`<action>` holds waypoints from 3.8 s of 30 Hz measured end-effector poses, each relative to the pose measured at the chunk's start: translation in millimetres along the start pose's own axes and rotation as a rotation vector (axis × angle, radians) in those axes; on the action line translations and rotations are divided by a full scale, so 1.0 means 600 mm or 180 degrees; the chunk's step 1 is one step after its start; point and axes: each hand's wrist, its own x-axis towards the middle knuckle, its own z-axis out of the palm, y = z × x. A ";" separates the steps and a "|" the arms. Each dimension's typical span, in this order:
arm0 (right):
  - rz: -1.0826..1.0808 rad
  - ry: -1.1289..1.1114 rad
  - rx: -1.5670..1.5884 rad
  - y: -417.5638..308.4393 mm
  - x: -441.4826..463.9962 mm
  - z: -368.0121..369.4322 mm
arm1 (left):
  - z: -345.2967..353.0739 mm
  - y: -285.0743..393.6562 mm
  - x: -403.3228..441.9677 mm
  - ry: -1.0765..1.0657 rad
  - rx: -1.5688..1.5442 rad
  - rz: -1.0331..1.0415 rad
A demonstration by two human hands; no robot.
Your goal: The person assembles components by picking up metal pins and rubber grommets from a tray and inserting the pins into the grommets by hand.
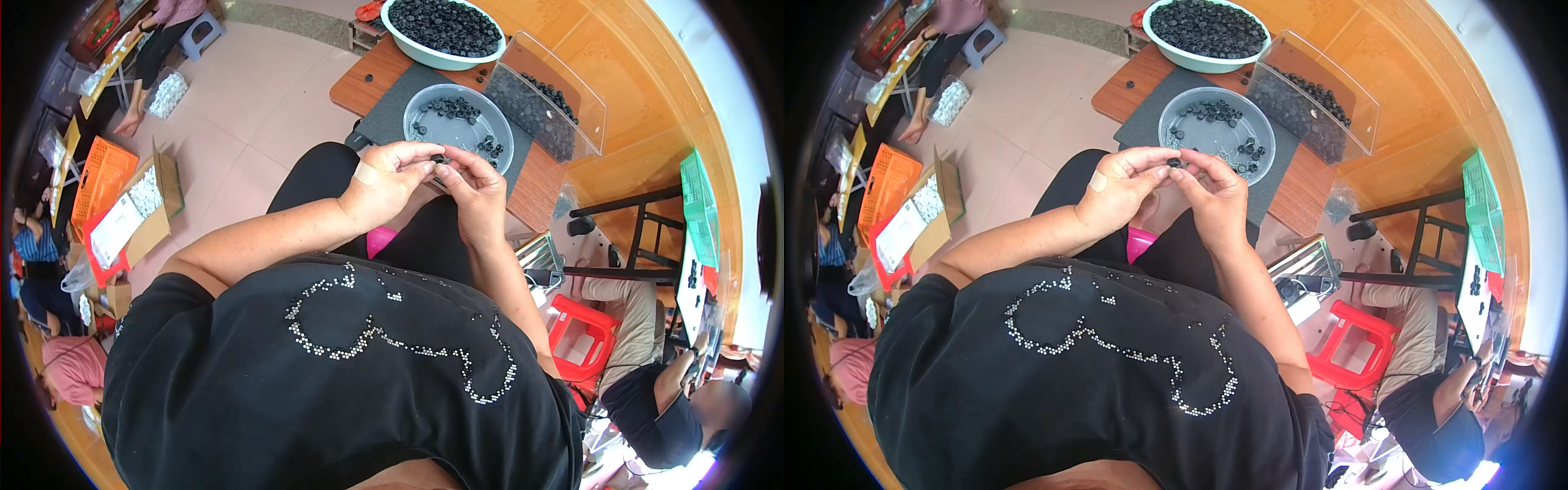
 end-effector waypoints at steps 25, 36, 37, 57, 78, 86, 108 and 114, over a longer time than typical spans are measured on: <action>-0.0494 -0.0155 -0.0430 0.044 0.008 -0.006 | 0.009 -0.034 -0.002 0.0144 0.0516 0.0527; -0.1116 0.0041 -0.1691 0.013 0.004 -0.004 | 0.003 -0.015 0.009 -0.0115 -0.0679 -0.0081; -0.1271 0.0057 -0.1799 0.013 0.004 -0.002 | 0.002 -0.009 0.008 -0.0168 -0.0927 -0.0251; -0.1372 0.0211 -0.2182 0.028 0.012 -0.002 | -0.030 -0.059 0.031 -0.0383 -0.1037 -0.0908; 0.0739 0.0304 0.1690 -0.003 0.026 -0.042 | -0.031 -0.072 0.026 -0.0403 -0.0623 -0.1183; 0.1075 0.0108 0.2208 -0.004 0.029 -0.048 | -0.038 -0.080 0.031 -0.0440 -0.0601 -0.1188; 0.0163 0.0309 -0.2954 0.083 0.167 -0.168 | -0.077 -0.127 0.042 -0.0451 -0.0642 -0.1544; -0.0036 -0.0259 -0.5049 0.113 0.164 -0.169 | -0.065 -0.128 0.054 -0.0622 -0.0556 -0.1663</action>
